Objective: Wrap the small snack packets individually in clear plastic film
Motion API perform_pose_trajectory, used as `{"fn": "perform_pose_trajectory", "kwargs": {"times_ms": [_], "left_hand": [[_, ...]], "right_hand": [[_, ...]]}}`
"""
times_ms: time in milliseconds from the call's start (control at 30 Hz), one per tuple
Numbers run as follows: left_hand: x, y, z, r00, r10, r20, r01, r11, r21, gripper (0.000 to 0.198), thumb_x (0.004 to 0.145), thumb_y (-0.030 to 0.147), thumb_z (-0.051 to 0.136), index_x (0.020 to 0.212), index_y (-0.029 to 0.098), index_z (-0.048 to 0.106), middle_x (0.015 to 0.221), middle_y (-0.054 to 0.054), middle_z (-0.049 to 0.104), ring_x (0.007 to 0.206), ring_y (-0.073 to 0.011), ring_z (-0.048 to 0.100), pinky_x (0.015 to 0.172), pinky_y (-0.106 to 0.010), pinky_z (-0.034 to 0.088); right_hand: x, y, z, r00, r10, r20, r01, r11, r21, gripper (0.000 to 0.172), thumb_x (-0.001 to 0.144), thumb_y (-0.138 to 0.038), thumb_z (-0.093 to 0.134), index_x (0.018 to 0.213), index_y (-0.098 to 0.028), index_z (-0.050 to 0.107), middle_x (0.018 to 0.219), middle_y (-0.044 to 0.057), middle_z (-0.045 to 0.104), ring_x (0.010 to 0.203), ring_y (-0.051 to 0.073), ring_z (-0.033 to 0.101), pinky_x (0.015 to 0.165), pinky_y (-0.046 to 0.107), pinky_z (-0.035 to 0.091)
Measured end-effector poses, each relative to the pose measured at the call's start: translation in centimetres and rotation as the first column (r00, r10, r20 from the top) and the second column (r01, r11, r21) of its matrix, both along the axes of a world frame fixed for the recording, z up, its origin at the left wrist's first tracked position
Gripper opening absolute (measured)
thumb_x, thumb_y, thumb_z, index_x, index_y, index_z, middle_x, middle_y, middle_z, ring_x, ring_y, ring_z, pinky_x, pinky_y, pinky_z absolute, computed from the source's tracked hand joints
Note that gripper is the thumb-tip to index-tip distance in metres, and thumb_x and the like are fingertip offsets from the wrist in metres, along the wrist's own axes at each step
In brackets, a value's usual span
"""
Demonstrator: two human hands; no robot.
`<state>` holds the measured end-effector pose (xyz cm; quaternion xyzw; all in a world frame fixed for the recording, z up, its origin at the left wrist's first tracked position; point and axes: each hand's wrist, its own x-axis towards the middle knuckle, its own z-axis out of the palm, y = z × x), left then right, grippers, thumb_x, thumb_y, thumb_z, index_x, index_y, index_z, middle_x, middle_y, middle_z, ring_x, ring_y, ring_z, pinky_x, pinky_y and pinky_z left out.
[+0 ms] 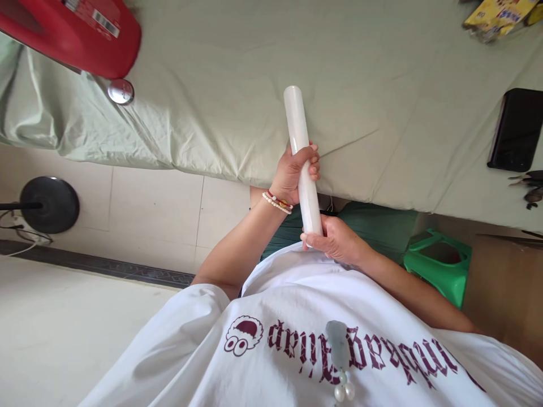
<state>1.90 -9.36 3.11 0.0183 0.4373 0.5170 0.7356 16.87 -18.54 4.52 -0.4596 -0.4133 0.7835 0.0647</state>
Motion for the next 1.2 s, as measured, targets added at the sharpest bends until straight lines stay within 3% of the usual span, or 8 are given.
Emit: {"fn": "perform_pose_trajectory", "kwargs": {"times_ms": [67,167,300,433,567,767,933,1200], "left_hand": [[-0.2,0.3,0.2,0.998,0.041,0.047,-0.039,0.999,-0.027,0.025,0.085,0.026,0.083,0.086,0.020,0.059,0.062,0.009,0.052,0.041,-0.0017,0.047,0.040,-0.014,0.037],[-0.5,0.6,0.5,0.990,0.089,0.106,-0.081,0.994,-0.076,0.025,0.092,0.032,0.077,0.083,0.019,0.057,0.061,0.009,0.050,0.040,-0.0015,0.045,0.039,-0.013,0.037],[-0.5,0.6,0.6,0.987,0.089,0.132,-0.079,0.994,-0.077,0.025,0.097,0.028,0.070,0.080,0.019,0.055,0.060,0.009,0.049,0.040,-0.0013,0.045,0.040,-0.013,0.036],[-0.3,0.4,0.5,0.991,0.071,0.110,-0.065,0.996,-0.055,0.025,0.090,0.025,0.078,0.080,0.019,0.055,0.060,0.009,0.050,0.040,-0.0011,0.045,0.040,-0.013,0.035],[0.1,0.1,0.1,1.000,0.024,0.018,-0.024,1.000,0.001,0.031,0.079,0.023,0.086,0.085,0.020,0.056,0.062,0.010,0.051,0.041,-0.0016,0.047,0.040,-0.014,0.035],[0.5,-0.7,-0.3,0.992,-0.011,-0.125,0.026,0.993,0.115,0.042,0.071,0.017,0.087,0.091,0.022,0.051,0.063,0.011,0.052,0.042,-0.0042,0.051,0.041,-0.016,0.037],[1.2,-1.3,0.4,0.994,-0.109,0.014,0.106,0.985,0.137,0.041,0.075,0.018,0.086,0.093,0.023,0.050,0.065,0.011,0.052,0.043,-0.0042,0.050,0.041,-0.016,0.037],[2.8,-2.0,1.7,0.963,-0.221,0.155,0.203,0.972,0.120,0.032,0.083,0.027,0.085,0.099,0.024,0.058,0.067,0.010,0.051,0.044,-0.0052,0.051,0.040,-0.017,0.040]], "right_hand": [[0.3,0.0,-0.2,0.992,-0.058,-0.116,0.053,0.998,-0.045,0.050,0.081,-0.061,0.080,0.098,-0.018,0.062,0.079,0.000,0.074,0.043,0.005,0.043,0.039,0.020,0.031],[1.0,0.1,-0.6,0.927,-0.181,-0.327,0.110,0.969,-0.222,0.055,0.086,-0.069,0.071,0.103,-0.017,0.064,0.088,0.007,0.079,0.043,0.007,0.047,0.038,0.022,0.035],[1.7,0.2,-1.0,0.868,-0.267,-0.418,0.121,0.931,-0.343,0.046,0.088,-0.058,0.072,0.104,-0.015,0.067,0.102,0.013,0.082,0.046,0.009,0.056,0.041,0.023,0.042],[1.9,0.3,-1.0,0.900,-0.199,-0.389,0.082,0.951,-0.297,0.045,0.085,-0.056,0.076,0.099,-0.015,0.068,0.097,0.011,0.082,0.043,0.006,0.050,0.038,0.021,0.037],[1.3,0.5,-0.9,0.967,-0.072,-0.245,0.035,0.988,-0.152,0.049,0.083,-0.061,0.078,0.092,-0.014,0.066,0.090,0.009,0.080,0.041,0.003,0.042,0.036,0.019,0.027],[1.0,0.2,-1.0,0.996,0.081,0.046,-0.084,0.995,0.052,0.050,0.084,-0.065,0.076,0.088,-0.017,0.062,0.084,0.005,0.078,0.044,0.007,0.056,0.041,0.020,0.043],[2.5,0.1,-1.1,0.972,0.181,-0.151,-0.199,0.974,-0.112,0.061,0.083,-0.073,0.075,0.097,-0.014,0.066,0.062,0.000,0.069,0.050,0.014,0.066,0.048,0.024,0.055],[5.0,-0.4,-1.1,0.914,0.153,-0.375,-0.233,0.956,-0.179,0.058,0.088,-0.065,0.077,0.112,-0.013,0.071,0.088,0.004,0.076,0.069,0.015,0.076,0.059,0.023,0.061]]}}
